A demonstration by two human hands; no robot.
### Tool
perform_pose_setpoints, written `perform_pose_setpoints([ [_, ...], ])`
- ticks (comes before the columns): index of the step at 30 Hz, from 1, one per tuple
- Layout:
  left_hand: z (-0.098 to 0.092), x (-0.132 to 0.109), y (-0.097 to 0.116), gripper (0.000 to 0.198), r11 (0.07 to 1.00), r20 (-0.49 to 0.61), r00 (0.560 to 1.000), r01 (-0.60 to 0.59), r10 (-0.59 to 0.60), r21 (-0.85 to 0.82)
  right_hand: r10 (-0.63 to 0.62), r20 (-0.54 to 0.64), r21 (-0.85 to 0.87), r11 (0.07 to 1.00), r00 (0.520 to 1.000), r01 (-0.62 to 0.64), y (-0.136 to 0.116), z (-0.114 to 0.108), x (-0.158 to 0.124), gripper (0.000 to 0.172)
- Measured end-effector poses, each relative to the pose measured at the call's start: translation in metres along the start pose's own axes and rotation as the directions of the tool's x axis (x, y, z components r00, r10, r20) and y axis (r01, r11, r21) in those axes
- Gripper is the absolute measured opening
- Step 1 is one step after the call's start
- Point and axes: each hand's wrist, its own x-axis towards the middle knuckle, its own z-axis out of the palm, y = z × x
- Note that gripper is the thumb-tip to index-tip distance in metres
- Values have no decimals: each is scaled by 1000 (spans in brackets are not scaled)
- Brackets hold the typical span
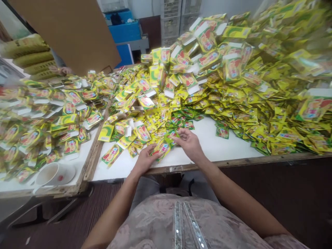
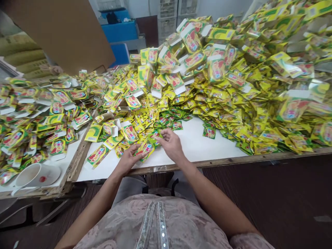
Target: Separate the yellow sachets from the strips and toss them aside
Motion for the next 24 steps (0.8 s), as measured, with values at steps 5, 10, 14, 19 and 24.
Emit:
perform_pose_setpoints([
  [5,-7,-8,6,48,976,-51,998,36,-48,-216,42,-14,88,995,999,-40,-1,6,0,45],
  [10,-6,-11,19,47,906,-190,979,-15,-72,-422,160,172,154,970,972,-187,5,5,-15,36],
  [14,11,-6,28,65,862,-314,946,-88,-85,-499,184,185,153,965,965,-213,7,19,-28,35],
  [19,36,-10,22,72,865,-303,953,-132,-25,-485,129,215,85,985,968,-150,15,34,-35,30],
  [24,29,-17,16,76,868,-152,981,31,-122,-496,107,143,19,994,984,-111,14,18,-26,36],
])
